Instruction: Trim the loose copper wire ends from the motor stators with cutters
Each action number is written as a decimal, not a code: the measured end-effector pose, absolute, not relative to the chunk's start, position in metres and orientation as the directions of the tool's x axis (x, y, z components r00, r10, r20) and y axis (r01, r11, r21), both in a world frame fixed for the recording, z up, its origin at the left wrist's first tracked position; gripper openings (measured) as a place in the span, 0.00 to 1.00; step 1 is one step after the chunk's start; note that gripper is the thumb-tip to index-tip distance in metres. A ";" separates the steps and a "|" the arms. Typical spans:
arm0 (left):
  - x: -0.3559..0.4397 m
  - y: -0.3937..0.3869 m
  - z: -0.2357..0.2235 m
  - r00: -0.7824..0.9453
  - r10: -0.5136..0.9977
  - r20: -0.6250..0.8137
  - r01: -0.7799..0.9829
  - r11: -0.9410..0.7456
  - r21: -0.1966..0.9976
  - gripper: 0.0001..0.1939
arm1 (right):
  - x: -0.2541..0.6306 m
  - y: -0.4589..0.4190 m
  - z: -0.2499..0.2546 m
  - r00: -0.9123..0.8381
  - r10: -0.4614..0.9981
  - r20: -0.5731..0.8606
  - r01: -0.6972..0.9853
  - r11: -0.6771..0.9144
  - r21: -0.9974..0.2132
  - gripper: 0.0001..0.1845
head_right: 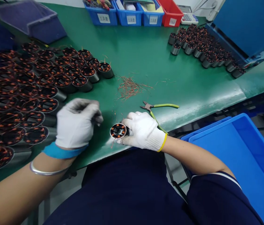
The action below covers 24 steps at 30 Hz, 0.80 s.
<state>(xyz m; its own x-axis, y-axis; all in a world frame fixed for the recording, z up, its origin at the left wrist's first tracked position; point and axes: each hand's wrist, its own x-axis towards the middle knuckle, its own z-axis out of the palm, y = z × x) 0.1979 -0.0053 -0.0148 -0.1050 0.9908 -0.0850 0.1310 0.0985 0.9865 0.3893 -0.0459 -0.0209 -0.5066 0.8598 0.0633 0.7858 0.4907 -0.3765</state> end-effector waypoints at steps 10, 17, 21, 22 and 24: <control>0.216 -0.023 -0.008 0.182 0.937 -0.298 0.129 0.277 0.952 0.37 | 0.385 -0.045 -0.017 -0.536 0.843 0.036 0.792 0.518 -0.322 0.30; 0.180 -0.002 -0.007 -0.114 0.978 -0.174 0.053 0.181 0.982 0.22 | 0.384 -0.047 -0.020 -0.506 0.862 0.031 0.793 0.480 -0.376 0.32; 0.179 -0.010 0.002 0.270 0.888 -0.372 0.483 0.210 0.850 0.12 | 0.384 -0.047 -0.018 -0.504 0.864 0.013 0.802 0.474 -0.363 0.32; 0.182 -0.013 0.002 0.314 0.870 -0.381 0.493 0.194 0.848 0.10 | 0.384 -0.047 -0.017 -0.506 0.862 0.011 0.803 0.476 -0.358 0.31; 0.189 -0.017 -0.001 0.291 0.882 -0.370 0.424 0.228 0.877 0.10 | 0.384 -0.047 -0.018 -0.507 0.862 0.015 0.805 0.479 -0.350 0.31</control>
